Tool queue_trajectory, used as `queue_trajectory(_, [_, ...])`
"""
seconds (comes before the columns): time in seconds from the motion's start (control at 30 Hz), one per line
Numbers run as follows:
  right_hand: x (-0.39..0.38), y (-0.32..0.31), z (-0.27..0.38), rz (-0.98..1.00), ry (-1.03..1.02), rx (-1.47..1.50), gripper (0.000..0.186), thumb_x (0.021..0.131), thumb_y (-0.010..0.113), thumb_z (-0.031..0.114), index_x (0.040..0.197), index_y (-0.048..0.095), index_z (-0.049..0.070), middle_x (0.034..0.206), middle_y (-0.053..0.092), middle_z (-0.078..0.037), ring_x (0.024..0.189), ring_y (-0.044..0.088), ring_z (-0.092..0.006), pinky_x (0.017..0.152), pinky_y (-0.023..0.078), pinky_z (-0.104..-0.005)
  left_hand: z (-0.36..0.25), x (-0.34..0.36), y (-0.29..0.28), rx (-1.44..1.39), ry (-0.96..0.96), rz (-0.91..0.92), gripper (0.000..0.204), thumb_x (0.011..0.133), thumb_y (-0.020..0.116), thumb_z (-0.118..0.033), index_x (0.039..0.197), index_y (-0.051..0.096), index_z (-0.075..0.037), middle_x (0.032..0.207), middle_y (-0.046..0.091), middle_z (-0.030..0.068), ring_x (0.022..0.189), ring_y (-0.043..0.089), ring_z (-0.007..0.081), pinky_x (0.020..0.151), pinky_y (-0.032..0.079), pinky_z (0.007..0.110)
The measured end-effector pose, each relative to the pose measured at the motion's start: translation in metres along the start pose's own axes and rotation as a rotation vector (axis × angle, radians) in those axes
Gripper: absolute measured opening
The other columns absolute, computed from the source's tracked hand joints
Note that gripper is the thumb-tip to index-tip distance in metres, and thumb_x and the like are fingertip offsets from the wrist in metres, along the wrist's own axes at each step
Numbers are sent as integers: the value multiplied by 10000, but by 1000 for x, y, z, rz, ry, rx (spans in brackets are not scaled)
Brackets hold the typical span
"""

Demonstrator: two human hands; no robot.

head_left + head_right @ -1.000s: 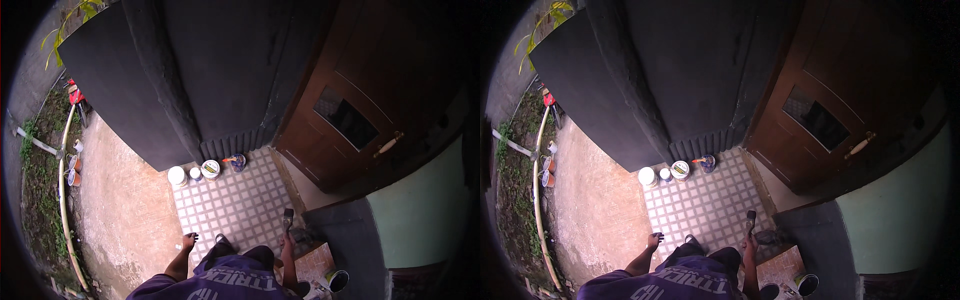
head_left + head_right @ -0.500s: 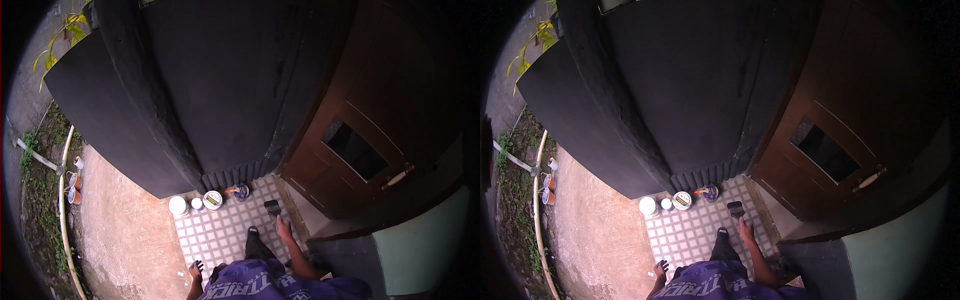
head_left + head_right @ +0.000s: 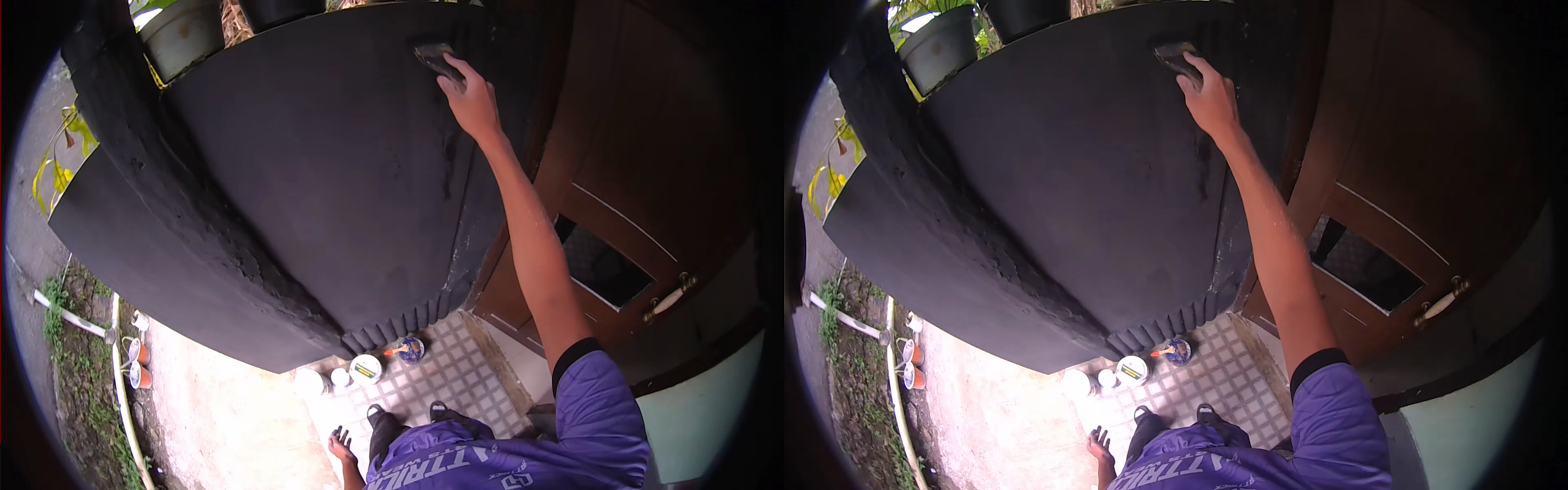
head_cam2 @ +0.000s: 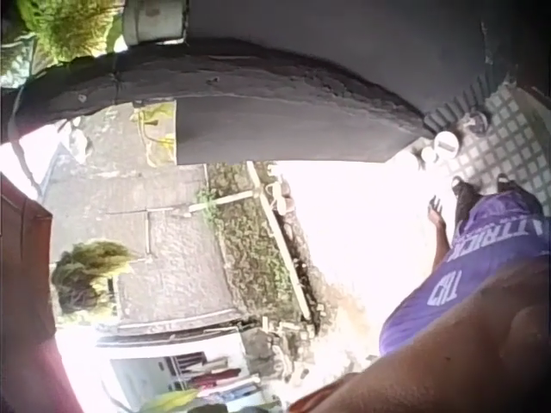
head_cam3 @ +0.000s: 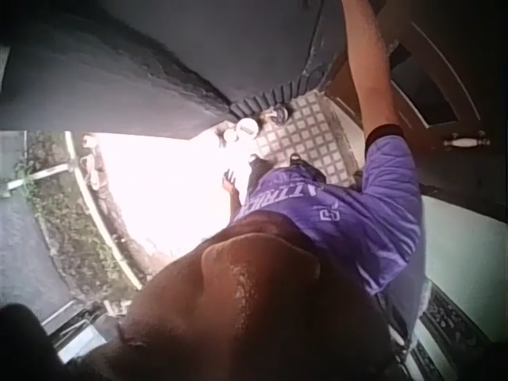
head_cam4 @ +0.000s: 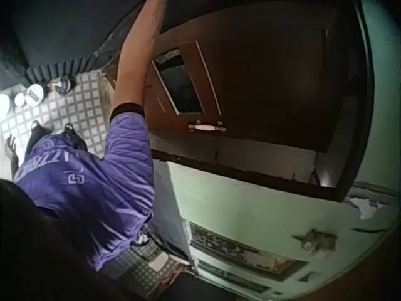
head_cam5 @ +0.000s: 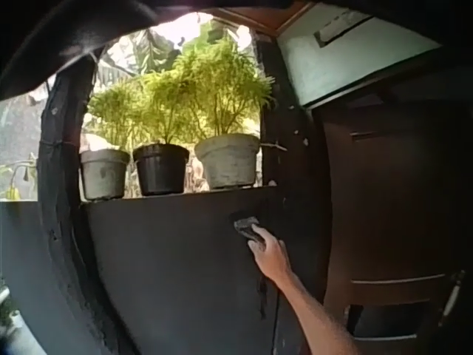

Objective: The person is painting a wall with black paint using a brush.

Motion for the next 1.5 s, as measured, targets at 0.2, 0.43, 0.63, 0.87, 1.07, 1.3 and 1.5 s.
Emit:
queue_trajectory(0.2, [-11,33,2,-78,-106,-26,386,905,652,184,1266,609,56,894,568,-322,949,477,-31,702,498,-316,-58,51,44,109,72,139,349,1043,367,-291,1235,498,-31,1240,638,113,1033,657,260,812,509,430])
queue_trajectory(0.43, [-224,101,-94,192,194,-153,443,928,593,205,1364,543,145,897,615,-306,897,595,-479,765,497,-509,-131,96,89,156,152,284,294,1018,438,-225,1210,534,-23,1200,648,115,1030,658,224,802,510,370])
queue_trajectory(0.63, [-318,145,-160,742,475,-330,387,847,693,202,1225,662,118,1053,659,-261,1011,652,-396,916,506,-405,-168,142,107,308,227,354,265,1038,403,-162,1240,532,-48,1222,629,111,1044,638,204,833,505,324])
queue_trajectory(0.87, [-82,48,-55,444,208,-56,367,847,707,164,1163,670,-19,1080,715,-182,983,673,-189,887,511,-318,-194,114,113,298,295,290,413,1028,391,-317,1331,497,-57,1332,567,96,1145,580,207,946,454,366])
queue_trajectory(1.07, [51,-31,13,-99,-102,-236,383,917,652,246,1224,643,17,1012,715,-216,947,684,-151,862,503,-278,-155,90,148,153,308,256,367,1028,408,-290,1264,549,-47,1297,589,101,1124,595,209,905,466,365])
queue_trajectory(1.3, [-102,59,-96,40,4,-131,420,938,616,94,1348,548,38,942,674,-277,852,725,-219,703,546,-327,-134,80,200,144,325,328,330,1033,416,-250,1242,536,-25,1218,614,116,1089,610,212,869,493,356])
queue_trajectory(1.5, [-393,140,-206,662,640,-105,364,899,655,270,1236,659,132,995,669,-255,956,675,-381,860,531,-416,-118,59,234,88,313,362,284,1033,428,-197,1222,530,-11,1177,619,121,1061,624,212,842,511,343])
Point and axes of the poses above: each hand's wrist, its own x-axis towards the middle knuckle, its own y-axis out of the palm, z = x × y, the point moved 9 cm from there along x, towards the middle knuckle
